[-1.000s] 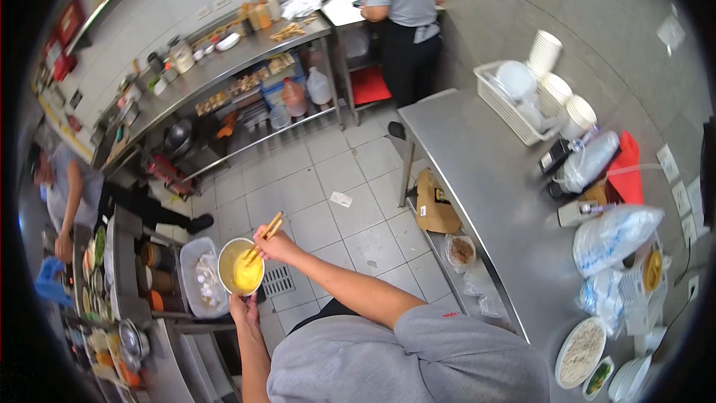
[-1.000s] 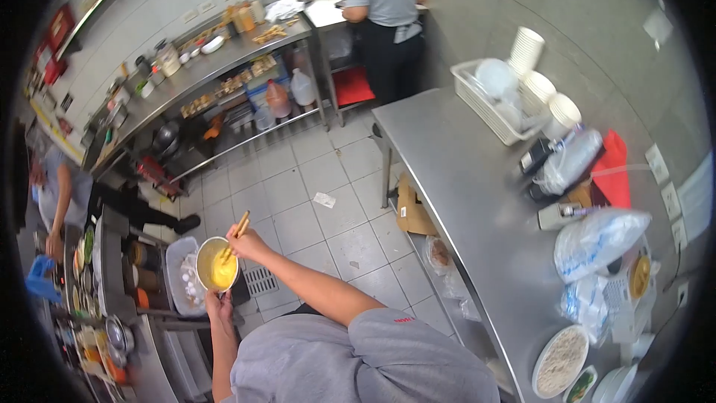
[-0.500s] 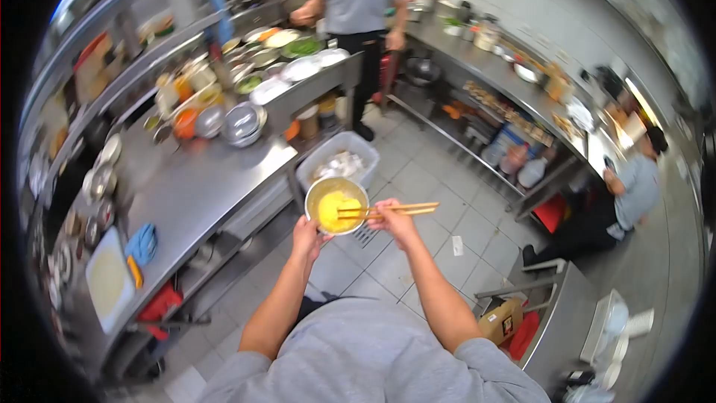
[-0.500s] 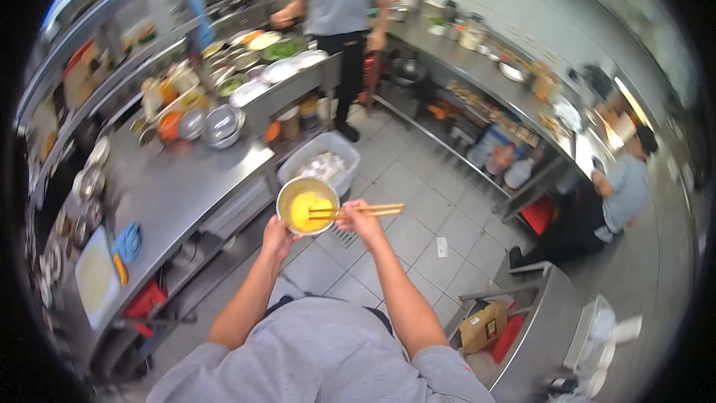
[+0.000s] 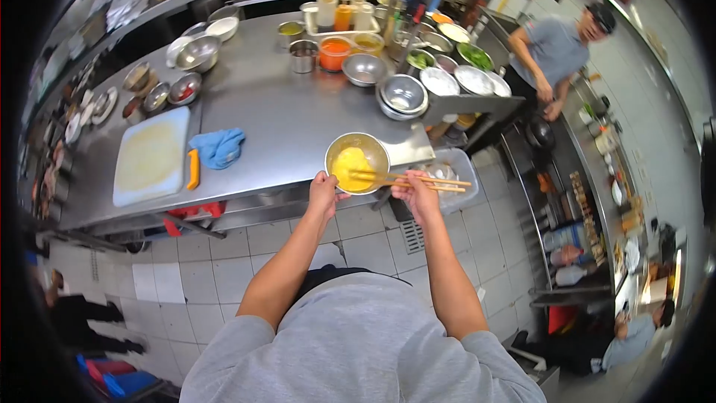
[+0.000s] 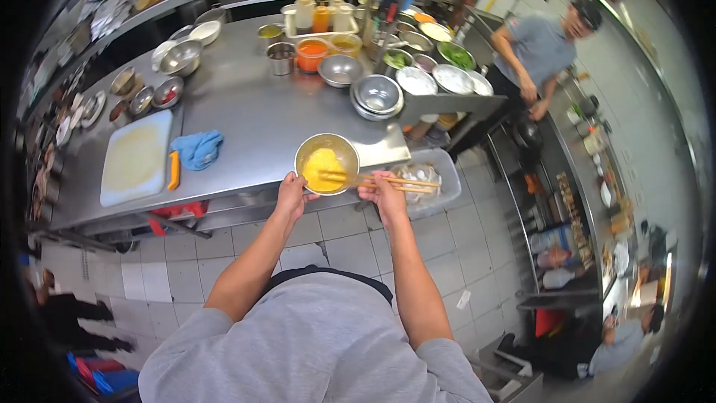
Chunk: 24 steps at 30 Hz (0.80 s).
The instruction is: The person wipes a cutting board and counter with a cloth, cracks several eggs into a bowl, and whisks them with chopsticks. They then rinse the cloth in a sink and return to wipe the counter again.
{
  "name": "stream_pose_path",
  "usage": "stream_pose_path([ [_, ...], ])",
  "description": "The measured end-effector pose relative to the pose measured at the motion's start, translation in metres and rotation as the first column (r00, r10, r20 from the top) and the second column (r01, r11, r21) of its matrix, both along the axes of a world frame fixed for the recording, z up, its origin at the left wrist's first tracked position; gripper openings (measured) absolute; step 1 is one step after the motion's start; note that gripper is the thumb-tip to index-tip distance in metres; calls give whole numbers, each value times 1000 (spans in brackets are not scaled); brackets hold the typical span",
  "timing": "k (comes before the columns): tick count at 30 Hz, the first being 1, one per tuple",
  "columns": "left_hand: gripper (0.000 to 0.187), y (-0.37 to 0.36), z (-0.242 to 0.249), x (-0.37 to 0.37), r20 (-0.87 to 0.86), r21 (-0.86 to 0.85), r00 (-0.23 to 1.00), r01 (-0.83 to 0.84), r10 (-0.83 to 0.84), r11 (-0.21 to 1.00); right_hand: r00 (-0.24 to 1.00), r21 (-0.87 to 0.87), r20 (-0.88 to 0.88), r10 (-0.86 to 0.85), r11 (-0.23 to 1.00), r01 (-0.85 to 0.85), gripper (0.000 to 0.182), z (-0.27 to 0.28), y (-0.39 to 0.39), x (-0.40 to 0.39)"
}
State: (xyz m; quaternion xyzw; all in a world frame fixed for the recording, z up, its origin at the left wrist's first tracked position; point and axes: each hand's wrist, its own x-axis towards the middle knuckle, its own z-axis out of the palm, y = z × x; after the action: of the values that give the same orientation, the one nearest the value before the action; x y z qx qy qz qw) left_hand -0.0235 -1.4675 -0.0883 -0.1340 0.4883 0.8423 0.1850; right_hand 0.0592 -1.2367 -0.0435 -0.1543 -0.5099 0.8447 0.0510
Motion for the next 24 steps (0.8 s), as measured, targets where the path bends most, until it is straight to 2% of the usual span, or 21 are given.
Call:
stream_pose_path([
  [1,16,-9,-4,-8,6,4,999,-34,34,999,995,-39,-38,-89,995,88,15,-1,-8,-15],
  [2,16,-16,-9,-16,-3,3,999,-52,52,999,998,-35,-29,-57,998,56,15,-3,-14,-27],
  [4,16,-30,-15,-25,-8,-4,996,-91,91,996,995,133,93,28,990,-40,15,-1,-26,-47],
  [5,16,-34,-17,-29,2,-21,993,-115,115,993,982,131,115,150,978,-165,15,1,-28,-55],
  [6,16,-38,-19,-34,12,-39,991,-136,137,990,979,127,117,168,975,-183,15,1,-33,-64],
  [8,16,-46,-22,-45,2,-39,986,-167,167,985,1000,91,-29,-2,996,5,14,1,-40,-81],
  [9,16,-48,-23,-47,-10,-37,984,-180,179,983,1000,90,-24,15,996,-13,14,0,-41,-88],
  [12,14,-42,-24,-57,-11,10,967,-255,256,967,960,145,100,263,950,-275,14,1,-41,-110],
  [13,14,-40,-23,-60,-16,11,962,-273,273,962,976,99,61,211,971,-216,14,5,-42,-115],
  [14,15,-38,-22,-60,-9,22,960,-280,281,960,972,98,55,229,967,-233,14,4,-43,-121],
  [16,15,-33,-24,-62,-5,25,953,-301,302,953,988,153,68,137,977,-146,16,-8,-41,-137],
  [17,17,-29,-25,-61,-12,37,954,-300,301,953,952,130,104,287,945,-299,16,-13,-34,-145],
  [18,18,-27,-26,-60,-18,49,954,-299,300,953,949,123,103,298,943,-310,16,-10,-32,-150],
  [20,23,-29,-28,-56,-4,6,965,-263,263,965,973,16,2,229,973,-229,15,-4,-28,-162],
  [21,23,-31,-16,-50,40,-37,975,-216,217,976,987,84,-14,162,983,-161,15,-5,-26,-168],
  [22,26,-33,-15,-46,91,-78,981,-166,172,983,985,75,-7,172,982,-171,15,-3,-22,-172],
  [24,29,-44,-17,-50,94,-100,966,-233,242,967,915,213,110,388,890,-403,14,-3,-16,-176],
])
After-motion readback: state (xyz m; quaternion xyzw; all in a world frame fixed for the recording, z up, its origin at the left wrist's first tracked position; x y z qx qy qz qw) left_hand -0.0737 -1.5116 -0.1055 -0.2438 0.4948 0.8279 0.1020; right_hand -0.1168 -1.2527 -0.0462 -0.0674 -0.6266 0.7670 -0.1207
